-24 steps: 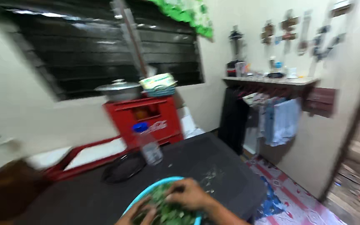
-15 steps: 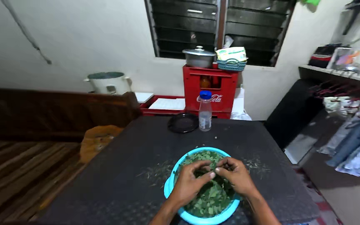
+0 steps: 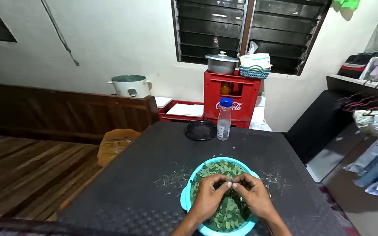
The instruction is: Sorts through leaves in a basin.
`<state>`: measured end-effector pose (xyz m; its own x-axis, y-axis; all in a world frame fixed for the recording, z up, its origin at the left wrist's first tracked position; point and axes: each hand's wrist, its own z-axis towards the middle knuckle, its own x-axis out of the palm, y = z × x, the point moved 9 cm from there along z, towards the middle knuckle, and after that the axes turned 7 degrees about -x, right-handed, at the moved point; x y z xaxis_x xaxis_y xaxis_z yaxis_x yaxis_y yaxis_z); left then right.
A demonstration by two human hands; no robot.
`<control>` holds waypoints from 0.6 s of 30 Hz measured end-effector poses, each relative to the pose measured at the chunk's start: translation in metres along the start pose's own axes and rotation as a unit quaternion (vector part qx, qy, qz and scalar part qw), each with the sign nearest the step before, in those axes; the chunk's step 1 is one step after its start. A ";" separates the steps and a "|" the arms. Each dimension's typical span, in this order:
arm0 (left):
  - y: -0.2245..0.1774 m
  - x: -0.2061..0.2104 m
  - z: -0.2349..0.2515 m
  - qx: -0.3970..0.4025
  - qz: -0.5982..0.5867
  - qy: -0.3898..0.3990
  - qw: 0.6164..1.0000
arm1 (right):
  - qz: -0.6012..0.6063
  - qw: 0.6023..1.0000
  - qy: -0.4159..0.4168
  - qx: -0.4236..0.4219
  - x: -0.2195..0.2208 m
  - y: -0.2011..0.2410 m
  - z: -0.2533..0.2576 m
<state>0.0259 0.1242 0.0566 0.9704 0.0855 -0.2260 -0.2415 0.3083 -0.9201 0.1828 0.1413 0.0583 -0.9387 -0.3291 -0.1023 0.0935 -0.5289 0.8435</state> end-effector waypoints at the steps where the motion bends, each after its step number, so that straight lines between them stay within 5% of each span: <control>1: 0.001 0.001 0.000 -0.002 0.002 0.002 1.000 | -0.004 1.000 -0.002 -0.004 0.000 0.000 0.000; 12: 0.009 -0.006 0.000 -0.020 0.013 0.020 1.000 | -0.014 0.999 -0.014 0.035 -0.022 -0.010 -0.004; 18: -0.005 0.006 -0.001 0.069 0.120 0.015 0.990 | -0.016 1.000 -0.005 0.018 -0.021 -0.003 -0.005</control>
<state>0.0329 0.1226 0.0596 0.8841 0.1441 -0.4446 -0.4624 0.4084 -0.7870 0.2041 0.1459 0.0549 -0.9443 -0.3049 -0.1236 0.0523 -0.5101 0.8585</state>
